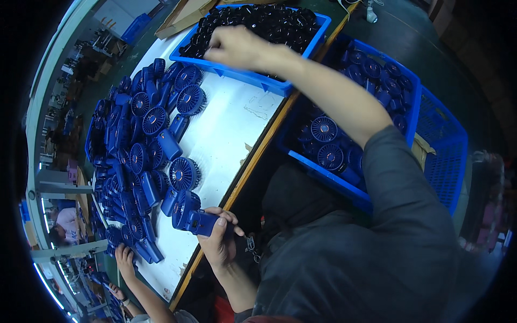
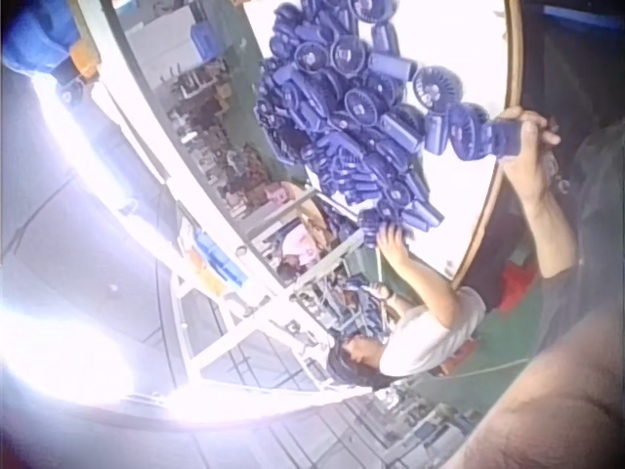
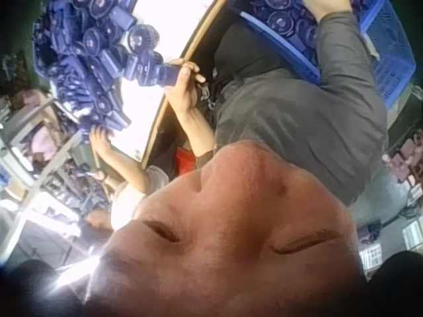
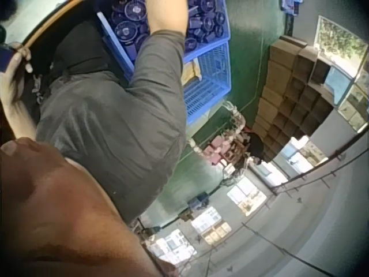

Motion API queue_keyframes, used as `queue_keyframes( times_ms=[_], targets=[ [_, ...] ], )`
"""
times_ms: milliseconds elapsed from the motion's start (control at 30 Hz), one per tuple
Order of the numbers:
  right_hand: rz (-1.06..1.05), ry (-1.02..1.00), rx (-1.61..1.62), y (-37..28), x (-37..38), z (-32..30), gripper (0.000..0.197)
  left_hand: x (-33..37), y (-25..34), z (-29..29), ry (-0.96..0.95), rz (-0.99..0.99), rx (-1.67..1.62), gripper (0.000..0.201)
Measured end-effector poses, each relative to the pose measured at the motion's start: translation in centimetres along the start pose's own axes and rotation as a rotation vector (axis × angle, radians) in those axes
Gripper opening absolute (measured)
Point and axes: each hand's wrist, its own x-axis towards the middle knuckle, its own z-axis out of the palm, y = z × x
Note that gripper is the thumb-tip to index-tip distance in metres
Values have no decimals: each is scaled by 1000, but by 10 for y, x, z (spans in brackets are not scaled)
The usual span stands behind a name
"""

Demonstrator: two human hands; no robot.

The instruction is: Assemble small blue handheld fans by pressing components together on a factory assembly line.

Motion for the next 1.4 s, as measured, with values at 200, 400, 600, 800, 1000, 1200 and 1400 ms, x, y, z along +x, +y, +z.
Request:
queue_keyframes(
  times_ms=[200,400,600,800,1000,1200,1400],
  targets=[
    [-478,-433,625,-102,-160,47,34,0,-9,11,-86,-147,-93,33],
    [-638,-281,585,-117,-162,53,27,-10,-19,-8,-195,-167,-103,59],
    [-616,-260,437,-127,-159,49,31,0,-33,-11,-446,-49,-378,87],
    [-475,-346,297,-143,-186,51,52,-1,-9,31,132,4,-289,64],
    [-325,-277,251,-144,-211,60,59,-3,-33,19,116,-52,-235,49],
    [-1,-305,826,-104,-251,73,59,4,-14,32,-313,260,1159,80],
    [623,-135,613,16,-276,-5,40,12,-7,45,-459,259,1085,88]
  ],
)
